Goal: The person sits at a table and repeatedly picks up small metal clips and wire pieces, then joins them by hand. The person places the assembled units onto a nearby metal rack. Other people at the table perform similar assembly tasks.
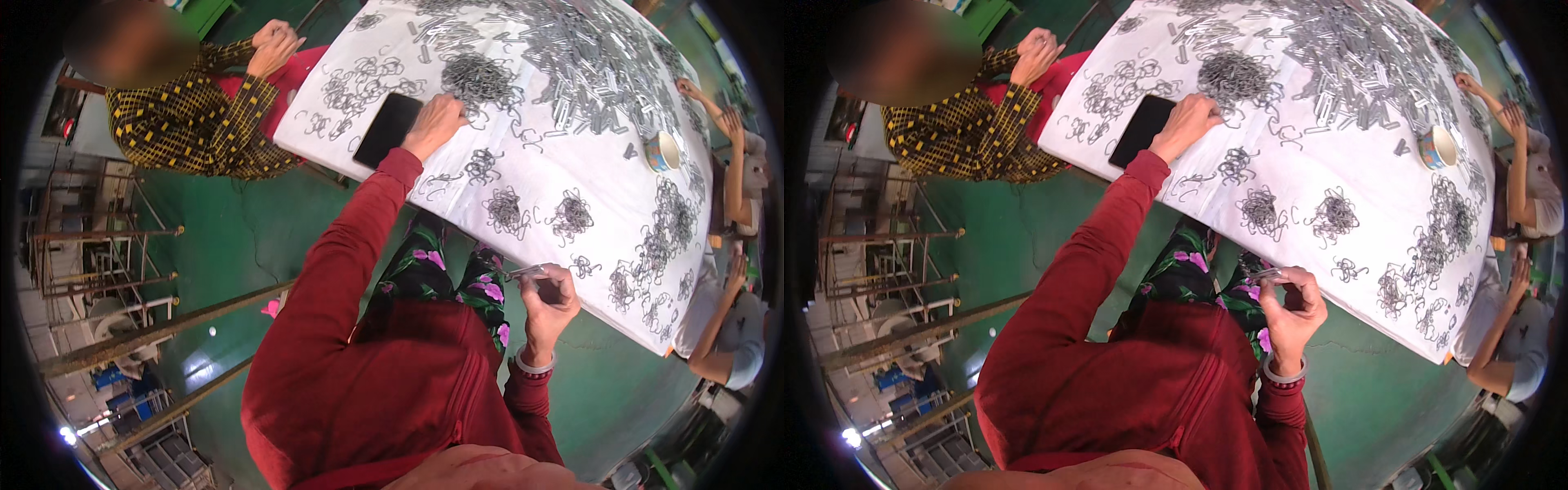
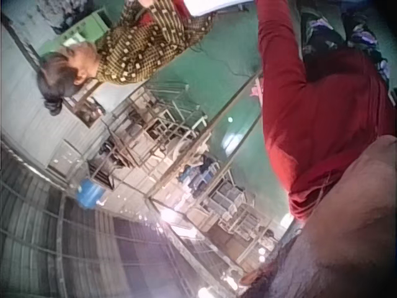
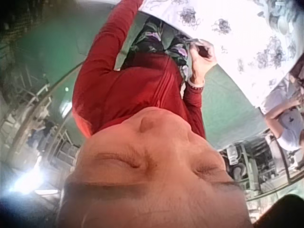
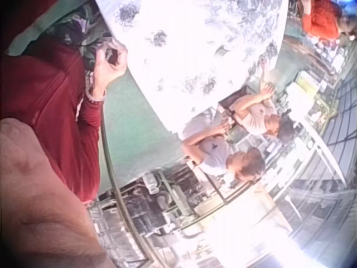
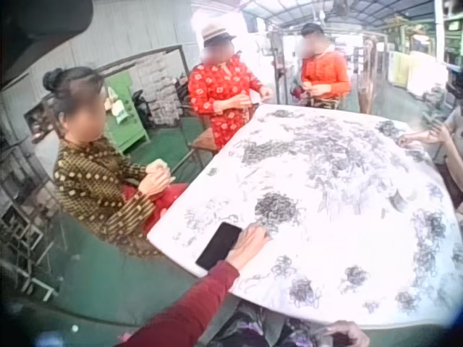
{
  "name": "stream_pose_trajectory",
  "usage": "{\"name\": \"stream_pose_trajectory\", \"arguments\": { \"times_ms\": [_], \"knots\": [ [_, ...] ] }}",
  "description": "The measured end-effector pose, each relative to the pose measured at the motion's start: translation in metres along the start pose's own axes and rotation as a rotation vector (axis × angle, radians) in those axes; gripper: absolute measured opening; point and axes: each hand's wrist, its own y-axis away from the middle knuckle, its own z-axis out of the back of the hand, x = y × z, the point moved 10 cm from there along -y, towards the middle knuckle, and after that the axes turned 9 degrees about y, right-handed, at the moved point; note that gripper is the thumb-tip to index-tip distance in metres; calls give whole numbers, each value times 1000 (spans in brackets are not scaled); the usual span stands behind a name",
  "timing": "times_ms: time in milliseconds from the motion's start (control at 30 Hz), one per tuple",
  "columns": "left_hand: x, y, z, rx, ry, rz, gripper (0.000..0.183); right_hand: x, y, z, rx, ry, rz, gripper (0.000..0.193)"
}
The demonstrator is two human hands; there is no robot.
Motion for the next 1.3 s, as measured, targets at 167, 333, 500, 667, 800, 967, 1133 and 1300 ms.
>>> {"name": "stream_pose_trajectory", "arguments": {
  "times_ms": [167, 333, 500, 667, 800, 967, 1133, 1300],
  "knots": [
    [-4, -6, -19, 27, -219, -96, 12, 9, -2, -3, -10, 13, 15, 22],
    [-13, 0, 20, -144, 7, -103, 13, 20, 3, -2, -4, 88, 42, 19],
    [-83, 52, 57, -87, 450, 23, 14, 15, 13, 1, -31, 85, 8, 17],
    [-186, 141, 61, 211, 1046, 32, 9, 0, 18, 1, -83, 12, -8, 19],
    [-222, 168, 76, 21, 810, -341, 13, 7, 21, 1, -116, -30, 32, 21],
    [-226, 171, 76, -71, 745, -370, 14, 15, 24, 0, -140, 45, 114, 29],
    [-211, 163, 62, -43, 943, -336, 12, 22, 22, -11, -61, 233, 128, 41],
    [-195, 162, 54, 37, 1065, -289, 8, 10, -38, 28, -7, 330, 58, 21]
  ]
}}
